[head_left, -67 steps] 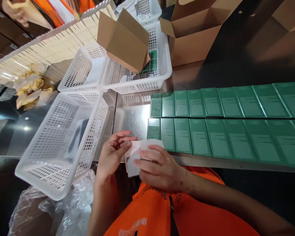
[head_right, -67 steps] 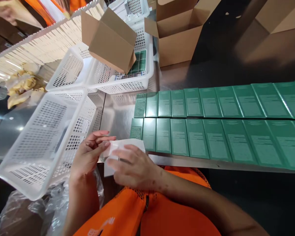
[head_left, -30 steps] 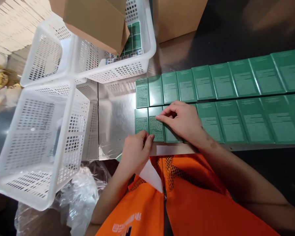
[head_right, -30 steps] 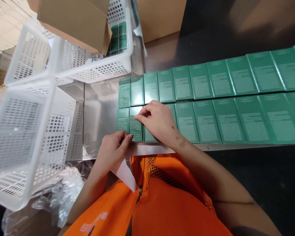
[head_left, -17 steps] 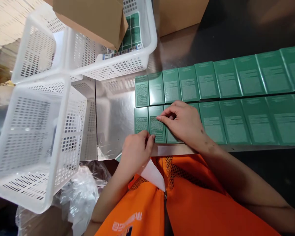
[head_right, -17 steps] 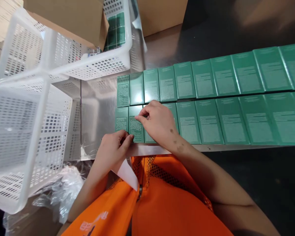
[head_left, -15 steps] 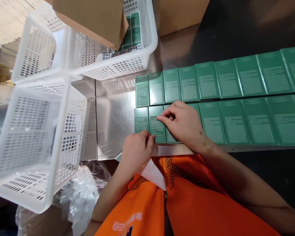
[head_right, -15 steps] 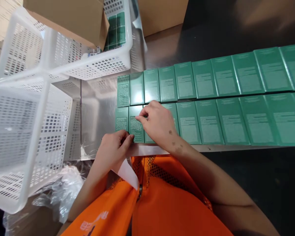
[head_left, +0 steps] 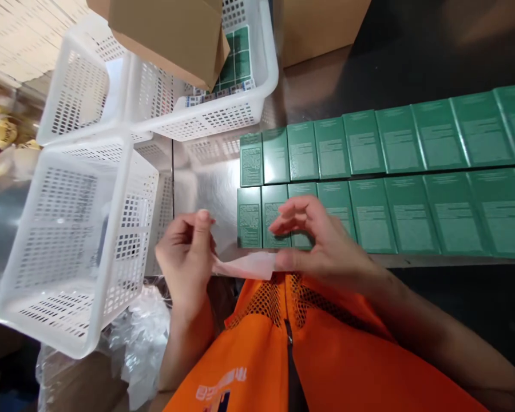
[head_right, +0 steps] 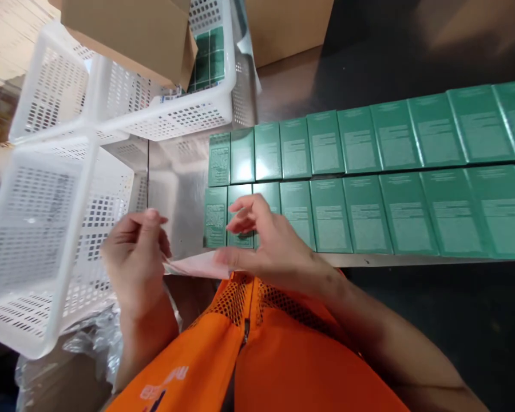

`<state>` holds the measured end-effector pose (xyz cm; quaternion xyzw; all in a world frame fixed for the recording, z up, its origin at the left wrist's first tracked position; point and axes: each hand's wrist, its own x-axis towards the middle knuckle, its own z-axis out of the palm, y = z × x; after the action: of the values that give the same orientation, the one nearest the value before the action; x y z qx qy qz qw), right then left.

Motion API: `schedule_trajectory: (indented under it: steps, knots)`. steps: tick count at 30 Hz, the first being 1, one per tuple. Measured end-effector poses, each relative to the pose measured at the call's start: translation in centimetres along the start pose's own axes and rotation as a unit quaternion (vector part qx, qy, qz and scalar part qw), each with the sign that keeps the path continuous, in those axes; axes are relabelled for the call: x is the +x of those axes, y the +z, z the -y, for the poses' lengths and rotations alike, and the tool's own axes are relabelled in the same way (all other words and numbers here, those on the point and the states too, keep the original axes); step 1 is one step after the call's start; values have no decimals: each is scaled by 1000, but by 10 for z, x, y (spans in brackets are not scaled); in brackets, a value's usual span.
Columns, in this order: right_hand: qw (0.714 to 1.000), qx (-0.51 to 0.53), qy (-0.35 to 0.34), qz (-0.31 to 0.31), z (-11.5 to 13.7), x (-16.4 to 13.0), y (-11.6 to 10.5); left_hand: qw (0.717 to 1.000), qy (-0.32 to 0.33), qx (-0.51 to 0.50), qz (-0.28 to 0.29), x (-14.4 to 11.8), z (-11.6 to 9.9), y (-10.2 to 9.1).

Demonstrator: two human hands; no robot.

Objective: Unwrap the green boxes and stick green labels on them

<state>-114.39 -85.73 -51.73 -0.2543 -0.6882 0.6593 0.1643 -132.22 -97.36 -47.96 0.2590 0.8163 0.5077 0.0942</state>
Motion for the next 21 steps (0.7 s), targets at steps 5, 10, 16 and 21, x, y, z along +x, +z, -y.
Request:
schedule_trajectory:
  steps: [5,10,16,21]
  knots:
    - [993,8,-18,118,-9,-14,43,974,44,-179,-133,24,-16,9]
    - [992,74,-53,-83,-12,-3,42,979,-34,-198,-16,40,0,-4]
    - [974,28,-125,-185,-7,1,19,954,-139,-224,146,31,30,-21]
    - [966,-52,-127,-218,-2,3,19,955,-66,-255,139,8,27,-20]
